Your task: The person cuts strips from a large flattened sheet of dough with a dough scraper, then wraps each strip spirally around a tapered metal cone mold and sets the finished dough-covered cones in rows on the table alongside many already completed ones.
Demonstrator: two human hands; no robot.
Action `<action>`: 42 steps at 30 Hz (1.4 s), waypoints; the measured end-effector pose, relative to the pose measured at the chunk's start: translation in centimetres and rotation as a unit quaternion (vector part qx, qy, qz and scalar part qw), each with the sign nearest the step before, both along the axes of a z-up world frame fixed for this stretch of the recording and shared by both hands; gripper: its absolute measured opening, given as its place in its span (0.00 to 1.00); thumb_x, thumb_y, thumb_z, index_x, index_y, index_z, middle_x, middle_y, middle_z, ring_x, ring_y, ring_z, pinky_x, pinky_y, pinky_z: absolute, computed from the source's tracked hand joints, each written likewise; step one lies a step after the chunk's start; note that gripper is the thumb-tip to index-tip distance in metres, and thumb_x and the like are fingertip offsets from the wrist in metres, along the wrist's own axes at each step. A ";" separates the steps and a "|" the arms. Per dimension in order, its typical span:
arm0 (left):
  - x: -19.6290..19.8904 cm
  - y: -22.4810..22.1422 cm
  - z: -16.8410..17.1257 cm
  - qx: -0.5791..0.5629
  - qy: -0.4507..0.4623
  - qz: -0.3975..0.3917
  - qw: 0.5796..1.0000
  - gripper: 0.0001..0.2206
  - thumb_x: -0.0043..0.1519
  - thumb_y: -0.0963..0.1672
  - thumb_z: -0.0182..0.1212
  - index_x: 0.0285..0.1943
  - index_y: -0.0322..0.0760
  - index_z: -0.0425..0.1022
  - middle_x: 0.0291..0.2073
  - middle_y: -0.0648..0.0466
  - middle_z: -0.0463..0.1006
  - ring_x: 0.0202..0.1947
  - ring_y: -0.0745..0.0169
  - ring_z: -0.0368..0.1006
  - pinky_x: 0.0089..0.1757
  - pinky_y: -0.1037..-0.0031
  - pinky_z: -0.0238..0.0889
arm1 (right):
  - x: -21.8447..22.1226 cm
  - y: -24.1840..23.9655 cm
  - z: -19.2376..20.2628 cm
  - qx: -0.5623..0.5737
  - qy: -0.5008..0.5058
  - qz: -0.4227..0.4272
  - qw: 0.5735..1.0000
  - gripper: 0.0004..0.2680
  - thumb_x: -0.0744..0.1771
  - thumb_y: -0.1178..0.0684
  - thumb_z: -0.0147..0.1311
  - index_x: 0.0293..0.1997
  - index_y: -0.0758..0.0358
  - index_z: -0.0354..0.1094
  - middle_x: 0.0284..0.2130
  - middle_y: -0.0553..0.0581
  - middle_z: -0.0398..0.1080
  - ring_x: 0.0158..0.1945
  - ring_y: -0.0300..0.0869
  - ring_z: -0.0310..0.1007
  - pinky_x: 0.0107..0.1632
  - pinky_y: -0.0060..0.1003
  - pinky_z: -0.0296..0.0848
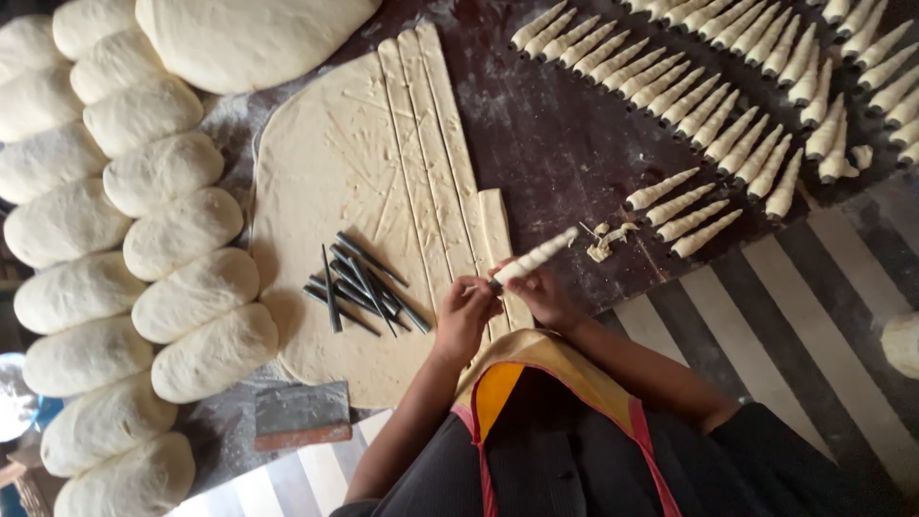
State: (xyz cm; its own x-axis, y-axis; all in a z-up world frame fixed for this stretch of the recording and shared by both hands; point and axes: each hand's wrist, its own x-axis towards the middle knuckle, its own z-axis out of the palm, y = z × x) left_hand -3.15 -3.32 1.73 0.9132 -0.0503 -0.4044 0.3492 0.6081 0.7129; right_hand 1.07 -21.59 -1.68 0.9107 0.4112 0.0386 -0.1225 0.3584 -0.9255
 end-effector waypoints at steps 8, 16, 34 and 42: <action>-0.1 0.1 -0.3 0.020 -0.016 0.000 1.000 0.03 0.68 0.40 0.56 0.46 0.33 0.69 0.33 0.50 0.76 0.32 0.62 0.73 0.36 0.72 0.69 | -0.1 0.2 0.2 -0.012 -0.004 0.031 0.999 0.14 0.70 0.56 0.54 0.62 0.68 0.62 0.52 0.57 0.74 0.55 0.38 0.72 0.58 0.36 0.72; -1.2 0.0 0.1 -0.019 0.002 -0.004 1.000 0.04 0.70 0.41 0.56 0.47 0.33 0.68 0.34 0.50 0.76 0.32 0.63 0.73 0.35 0.73 0.69 | -0.6 0.0 2.3 0.001 0.007 0.038 0.999 0.11 0.71 0.58 0.51 0.61 0.68 0.60 0.52 0.57 0.73 0.55 0.37 0.72 0.58 0.35 0.73; -1.3 0.0 -1.1 -0.026 -0.036 -0.029 0.999 0.02 0.70 0.39 0.54 0.46 0.36 0.67 0.34 0.48 0.76 0.33 0.60 0.73 0.35 0.71 0.68 | -0.6 -0.7 3.4 0.027 -0.017 0.117 0.993 0.12 0.71 0.57 0.55 0.62 0.69 0.66 0.43 0.55 0.75 0.47 0.38 0.77 0.52 0.35 0.77; -1.7 -0.8 -0.7 -0.050 -0.025 -0.018 0.998 0.04 0.67 0.37 0.54 0.48 0.34 0.66 0.36 0.47 0.77 0.34 0.60 0.74 0.35 0.71 0.69 | -0.9 -0.8 2.7 0.000 -0.022 0.069 0.997 0.13 0.71 0.55 0.56 0.61 0.70 0.65 0.45 0.56 0.74 0.47 0.38 0.74 0.51 0.36 0.76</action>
